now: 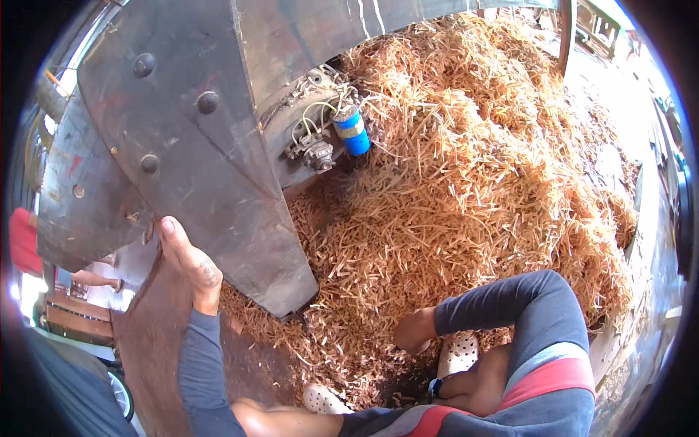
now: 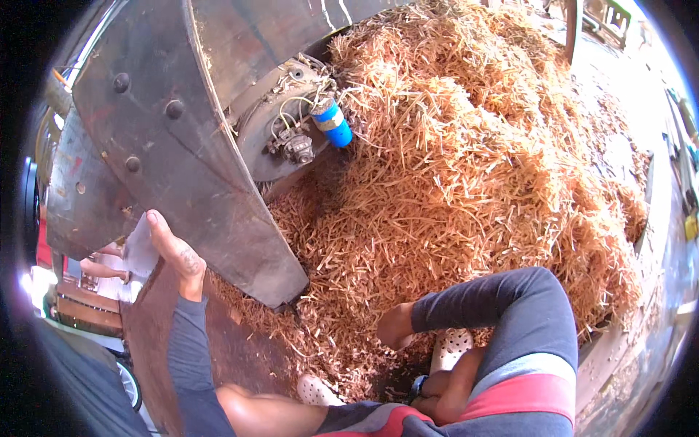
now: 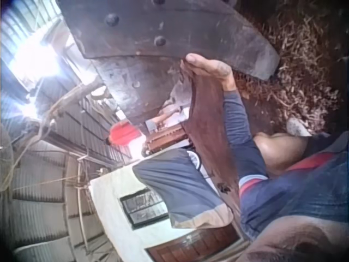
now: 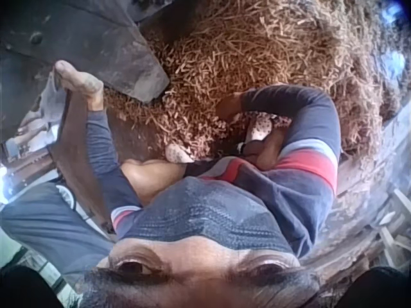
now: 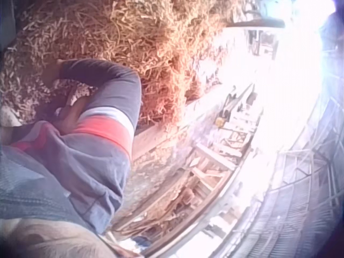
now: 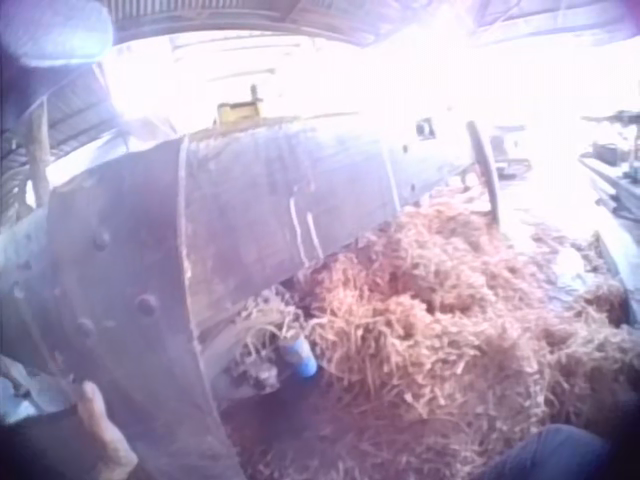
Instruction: The person works on the electrical wiring of a large woodworking machine using pliers and a screwdriver while standing over wood shavings.
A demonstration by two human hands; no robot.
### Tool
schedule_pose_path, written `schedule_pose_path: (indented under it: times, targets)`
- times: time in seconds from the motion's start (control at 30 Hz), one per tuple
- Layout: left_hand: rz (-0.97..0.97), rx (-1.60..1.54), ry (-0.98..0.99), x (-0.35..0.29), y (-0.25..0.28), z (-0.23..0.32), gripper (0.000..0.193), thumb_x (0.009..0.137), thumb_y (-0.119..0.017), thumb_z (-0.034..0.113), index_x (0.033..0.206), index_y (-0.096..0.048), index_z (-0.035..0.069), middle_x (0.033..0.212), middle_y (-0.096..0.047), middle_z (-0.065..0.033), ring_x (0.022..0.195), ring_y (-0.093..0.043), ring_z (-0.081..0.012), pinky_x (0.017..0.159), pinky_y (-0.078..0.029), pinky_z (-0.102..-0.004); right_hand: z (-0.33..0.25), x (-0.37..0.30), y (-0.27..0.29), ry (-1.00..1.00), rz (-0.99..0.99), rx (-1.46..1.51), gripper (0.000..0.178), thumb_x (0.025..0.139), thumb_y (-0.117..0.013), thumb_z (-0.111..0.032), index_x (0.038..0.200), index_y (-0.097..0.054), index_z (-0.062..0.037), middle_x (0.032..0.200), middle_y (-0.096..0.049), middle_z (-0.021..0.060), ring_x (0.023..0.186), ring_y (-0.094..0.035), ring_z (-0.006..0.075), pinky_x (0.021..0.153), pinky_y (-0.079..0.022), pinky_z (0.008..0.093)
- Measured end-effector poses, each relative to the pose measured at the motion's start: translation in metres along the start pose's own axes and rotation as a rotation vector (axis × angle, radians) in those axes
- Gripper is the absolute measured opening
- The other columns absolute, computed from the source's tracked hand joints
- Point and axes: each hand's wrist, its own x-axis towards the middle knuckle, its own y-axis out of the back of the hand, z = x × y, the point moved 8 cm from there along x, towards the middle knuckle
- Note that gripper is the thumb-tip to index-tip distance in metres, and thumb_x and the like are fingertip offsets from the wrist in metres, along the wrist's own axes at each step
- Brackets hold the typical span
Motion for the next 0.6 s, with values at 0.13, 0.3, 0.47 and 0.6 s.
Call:
schedule_pose_path:
  times: [0.13, 0.3, 0.47, 0.6]
  targets:
    - [0.016, 0.037, -0.066, 0.001, 0.002, 0.003, 0.068, 0.107, -0.031, 0.045, 0.139, -0.040, -0.015, 0.149, -0.039, -0.0199, 0.136, -0.039, -0.0238, 0.117, -0.025, -0.0354, -0.001, -0.001, 0.002, 0.032, 0.067, 0.015, 0.024, 0.073, -0.064, -0.016, 0.079, -0.073, 0.0049, 0.081, -0.069, 0.0262, 0.077, -0.068, 0.0401, 0.069, -0.053, 0.0495]
    - [-0.005, 0.010, -0.072, 0.003, 0.002, 0.005, 0.067, 0.106, -0.032, 0.047, 0.137, -0.042, -0.012, 0.146, -0.042, -0.0193, 0.133, -0.041, -0.0241, 0.115, -0.028, -0.0359, -0.007, -0.010, 0.011, 0.048, 0.035, 0.010, 0.024, 0.073, -0.067, -0.018, 0.079, -0.073, 0.0049, 0.083, -0.069, 0.0258, 0.078, -0.068, 0.0403, 0.070, -0.054, 0.0488]
    - [-0.020, -0.036, -0.049, 0.003, -0.008, 0.003, 0.068, 0.106, -0.033, 0.046, 0.139, -0.040, -0.012, 0.148, -0.040, -0.0196, 0.135, -0.039, -0.0249, 0.115, -0.026, -0.0364, 0.020, -0.012, -0.011, -0.067, 0.114, 0.119, 0.024, 0.075, -0.067, -0.019, 0.077, -0.072, 0.0039, 0.085, -0.070, 0.0235, 0.079, -0.068, 0.0401, 0.070, -0.055, 0.0483]
    - [0.084, 0.060, -0.021, 0.000, 0.006, -0.006, 0.068, 0.106, -0.034, 0.045, 0.141, -0.037, -0.013, 0.151, -0.036, -0.0201, 0.137, -0.037, -0.0261, 0.116, -0.024, -0.0374, 0.024, -0.019, -0.011, 0.105, 0.131, 0.105, 0.026, 0.078, -0.063, -0.021, 0.083, -0.068, 0.0043, 0.081, -0.068, 0.0225, 0.077, -0.066, 0.0409, 0.068, -0.053, 0.0486]
